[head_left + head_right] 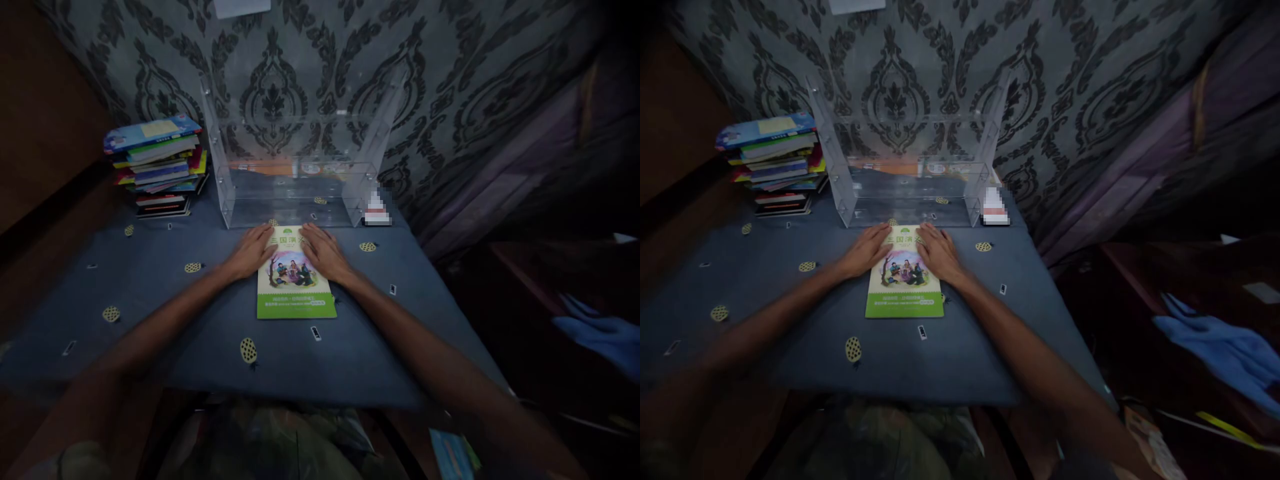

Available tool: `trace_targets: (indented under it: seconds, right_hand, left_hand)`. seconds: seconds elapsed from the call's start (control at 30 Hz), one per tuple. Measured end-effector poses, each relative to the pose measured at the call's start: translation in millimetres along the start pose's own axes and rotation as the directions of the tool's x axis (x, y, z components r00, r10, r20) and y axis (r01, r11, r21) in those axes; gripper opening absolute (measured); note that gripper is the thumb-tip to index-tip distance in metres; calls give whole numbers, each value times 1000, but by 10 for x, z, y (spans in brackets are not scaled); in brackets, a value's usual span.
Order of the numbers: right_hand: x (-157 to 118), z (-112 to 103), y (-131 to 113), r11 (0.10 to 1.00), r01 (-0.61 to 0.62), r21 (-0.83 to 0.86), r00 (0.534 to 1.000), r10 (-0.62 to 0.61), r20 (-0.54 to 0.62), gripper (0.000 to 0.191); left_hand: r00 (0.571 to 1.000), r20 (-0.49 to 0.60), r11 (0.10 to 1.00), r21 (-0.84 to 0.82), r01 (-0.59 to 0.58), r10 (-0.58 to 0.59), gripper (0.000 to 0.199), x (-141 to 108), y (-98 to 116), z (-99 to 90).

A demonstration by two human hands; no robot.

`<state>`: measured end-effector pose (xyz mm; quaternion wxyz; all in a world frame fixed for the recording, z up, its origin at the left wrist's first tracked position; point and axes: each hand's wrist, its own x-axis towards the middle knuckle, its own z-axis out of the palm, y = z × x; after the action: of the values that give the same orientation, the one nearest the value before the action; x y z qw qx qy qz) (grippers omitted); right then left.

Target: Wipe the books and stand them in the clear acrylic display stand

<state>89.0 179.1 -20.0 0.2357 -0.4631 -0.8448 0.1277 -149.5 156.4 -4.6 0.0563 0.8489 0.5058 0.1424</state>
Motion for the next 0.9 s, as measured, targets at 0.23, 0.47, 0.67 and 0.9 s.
trace_targets:
  seconds: [0.23, 0.47, 0.67, 0.9]
  right_hand:
    - [-16, -31, -64, 999, -22, -36, 999, 23, 24, 46]
    - [-33, -37, -76, 998, -23, -51, 1000, 24, 18, 48]
    - [-232, -69, -240, 991, -83, -104, 996, 84, 11, 49]
    - [-782, -59, -453, 993, -45, -111, 999, 46, 13, 48]
  left_hand:
    - [995, 103, 1000, 1, 5, -5, 64, -251, 62, -62]
    - [956, 158, 968, -89, -236, 248, 68, -907, 560, -148]
    - [947, 186, 965, -54, -256, 261, 69, -1014, 649, -157]
    - [955, 187, 967, -149, -206, 232, 72, -1020, 638, -145]
